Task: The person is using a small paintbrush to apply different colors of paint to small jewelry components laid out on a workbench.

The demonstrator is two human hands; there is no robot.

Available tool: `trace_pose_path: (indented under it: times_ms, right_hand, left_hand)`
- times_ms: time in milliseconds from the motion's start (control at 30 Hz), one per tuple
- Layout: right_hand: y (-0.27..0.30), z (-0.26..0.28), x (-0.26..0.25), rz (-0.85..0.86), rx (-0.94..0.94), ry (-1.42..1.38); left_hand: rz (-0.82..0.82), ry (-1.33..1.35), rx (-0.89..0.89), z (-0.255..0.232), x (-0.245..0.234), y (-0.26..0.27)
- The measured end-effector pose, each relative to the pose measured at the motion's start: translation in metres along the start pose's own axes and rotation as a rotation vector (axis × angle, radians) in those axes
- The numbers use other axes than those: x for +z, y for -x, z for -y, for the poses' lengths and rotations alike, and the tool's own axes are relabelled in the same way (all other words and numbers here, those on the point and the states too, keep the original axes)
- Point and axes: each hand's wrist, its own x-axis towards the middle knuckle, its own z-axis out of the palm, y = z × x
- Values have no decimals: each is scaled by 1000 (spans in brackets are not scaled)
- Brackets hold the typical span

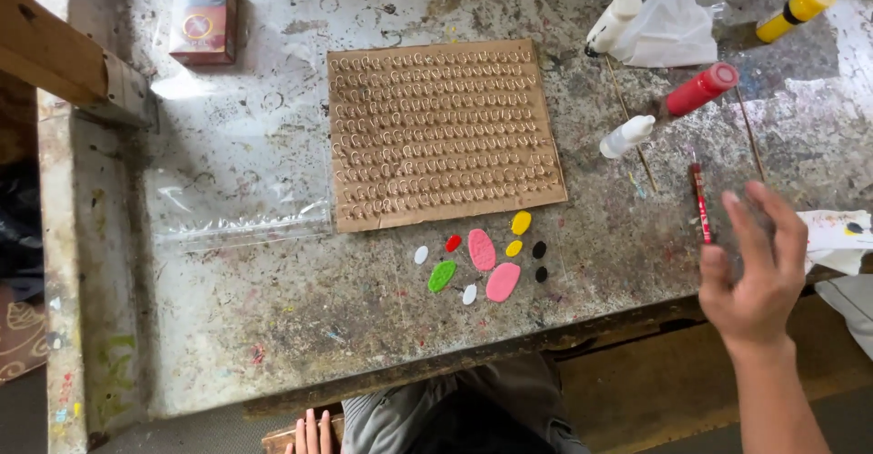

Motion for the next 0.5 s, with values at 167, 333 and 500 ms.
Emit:
trace_pose_path:
  times_ms: [167, 333, 500]
  right_hand:
    - [77, 38, 34, -116, -29, -46]
    - [195, 70, 70, 156, 126, 7]
    - [320, 74, 96, 377, 258, 65]
  left_hand:
    - [-252, 10, 85, 2, 35, -6]
    - [-319, 53, 167, 3, 44, 14]
    - [-372, 98, 244, 3, 50, 31]
